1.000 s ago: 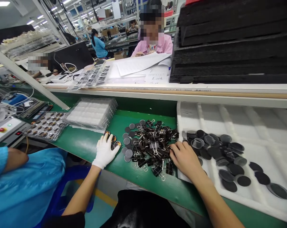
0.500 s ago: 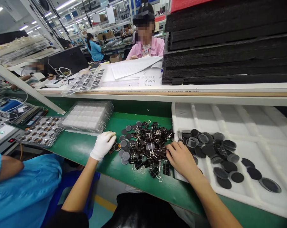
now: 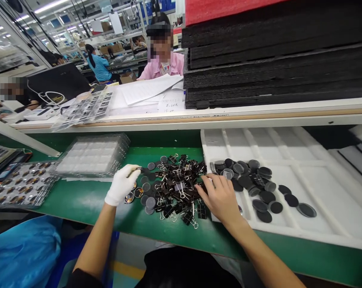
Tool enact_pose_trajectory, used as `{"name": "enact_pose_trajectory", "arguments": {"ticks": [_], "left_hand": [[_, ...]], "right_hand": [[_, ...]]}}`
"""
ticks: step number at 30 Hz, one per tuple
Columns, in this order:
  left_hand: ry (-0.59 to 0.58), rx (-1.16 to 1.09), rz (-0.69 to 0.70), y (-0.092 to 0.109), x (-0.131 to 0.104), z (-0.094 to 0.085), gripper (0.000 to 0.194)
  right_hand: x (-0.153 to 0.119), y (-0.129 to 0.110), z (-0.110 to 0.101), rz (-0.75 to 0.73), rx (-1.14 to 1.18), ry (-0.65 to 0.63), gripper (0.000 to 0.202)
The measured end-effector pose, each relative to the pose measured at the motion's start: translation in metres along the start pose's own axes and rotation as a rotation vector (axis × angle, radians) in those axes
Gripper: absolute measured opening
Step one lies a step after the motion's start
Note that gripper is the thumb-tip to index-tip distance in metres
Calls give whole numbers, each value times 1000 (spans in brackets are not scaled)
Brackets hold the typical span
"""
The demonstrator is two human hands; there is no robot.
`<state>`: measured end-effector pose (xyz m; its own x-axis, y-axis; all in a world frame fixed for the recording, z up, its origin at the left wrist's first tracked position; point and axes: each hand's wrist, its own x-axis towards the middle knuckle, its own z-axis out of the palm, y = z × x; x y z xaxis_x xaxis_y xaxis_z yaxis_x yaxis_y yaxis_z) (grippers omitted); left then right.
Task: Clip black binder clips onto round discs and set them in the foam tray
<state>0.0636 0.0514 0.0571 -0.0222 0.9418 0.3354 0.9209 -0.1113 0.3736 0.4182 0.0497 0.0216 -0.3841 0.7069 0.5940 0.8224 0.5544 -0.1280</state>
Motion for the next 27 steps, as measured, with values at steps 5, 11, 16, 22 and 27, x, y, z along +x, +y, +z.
{"name": "enact_pose_trajectory", "arguments": {"ticks": [5,11,16,22,27], "left_hand": [[-29,-137,248,80,-41,1,20],[-259,235,-43,41,-21,-10,38],[-334,403,-342,-37,15,-20,46],[-454,445,-453,-54,30,7,39],[-385,320,-479,-62,38,16,38]], "right_hand": [[14,-54,-12,65,808,-112,44],[16,-65,-7,316,1157,-257,16],[10,-57,-5,331,1111,-300,16],[9,-67,1,378,1180,-384,22],[10,-65,-1,411,1194,-412,26]]}}
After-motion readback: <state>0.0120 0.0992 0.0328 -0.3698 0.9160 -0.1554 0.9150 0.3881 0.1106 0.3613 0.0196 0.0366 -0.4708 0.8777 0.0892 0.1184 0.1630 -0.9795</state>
